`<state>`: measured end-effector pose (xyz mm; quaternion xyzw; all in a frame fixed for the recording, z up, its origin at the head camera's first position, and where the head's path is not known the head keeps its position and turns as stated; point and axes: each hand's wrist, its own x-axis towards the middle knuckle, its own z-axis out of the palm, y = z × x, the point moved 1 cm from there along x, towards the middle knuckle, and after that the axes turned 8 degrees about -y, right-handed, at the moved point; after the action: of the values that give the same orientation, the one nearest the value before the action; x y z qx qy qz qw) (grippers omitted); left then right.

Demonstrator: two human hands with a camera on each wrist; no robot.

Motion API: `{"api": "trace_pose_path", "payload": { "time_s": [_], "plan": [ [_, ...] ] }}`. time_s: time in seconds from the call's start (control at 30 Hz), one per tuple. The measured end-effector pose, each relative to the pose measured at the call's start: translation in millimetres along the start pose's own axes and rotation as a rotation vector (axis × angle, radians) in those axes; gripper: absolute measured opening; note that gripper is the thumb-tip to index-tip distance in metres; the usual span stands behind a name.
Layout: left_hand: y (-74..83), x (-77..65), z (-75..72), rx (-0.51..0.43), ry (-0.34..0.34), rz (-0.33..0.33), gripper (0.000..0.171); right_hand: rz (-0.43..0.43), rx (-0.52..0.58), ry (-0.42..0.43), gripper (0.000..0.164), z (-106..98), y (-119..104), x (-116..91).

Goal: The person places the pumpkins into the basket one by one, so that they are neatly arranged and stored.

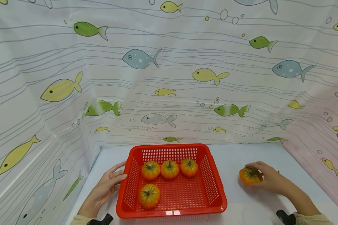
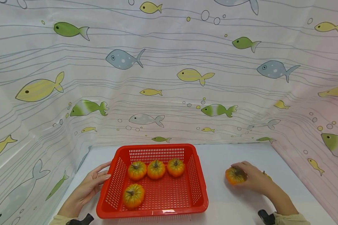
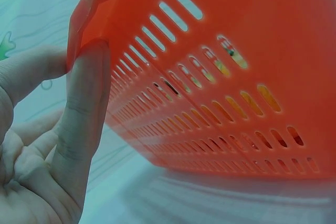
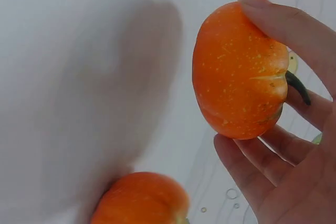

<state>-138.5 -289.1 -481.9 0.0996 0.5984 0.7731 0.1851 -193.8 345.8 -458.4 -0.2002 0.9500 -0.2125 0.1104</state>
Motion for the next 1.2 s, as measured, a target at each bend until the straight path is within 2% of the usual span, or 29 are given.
{"api": "trace_pose_path", "payload": {
  "time_s": [0.17, 0.43, 0.83, 1.2],
  "plan": [
    [0.2, 0.4, -0.2, 0.002, -0.007, 0.007, 0.066, -0.039, 0.024, 0.016, 0.070, -6, -11, 3],
    [-0.6, 0.5, -1.2, 0.001, -0.010, 0.007, 0.066, -0.040, 0.114, -0.013, 0.073, -15, -32, 7],
    [-1.0, 0.6, -0.6, 0.000, -0.004, 0.003, 0.066, -0.133, 0.042, 0.023, 0.073, -23, -49, 11],
    [-0.6, 0.8, -0.7, 0.004, 0.008, -0.003, 0.067, -0.183, 0.084, 0.055, 0.073, -32, -64, 12]
  ]
}}
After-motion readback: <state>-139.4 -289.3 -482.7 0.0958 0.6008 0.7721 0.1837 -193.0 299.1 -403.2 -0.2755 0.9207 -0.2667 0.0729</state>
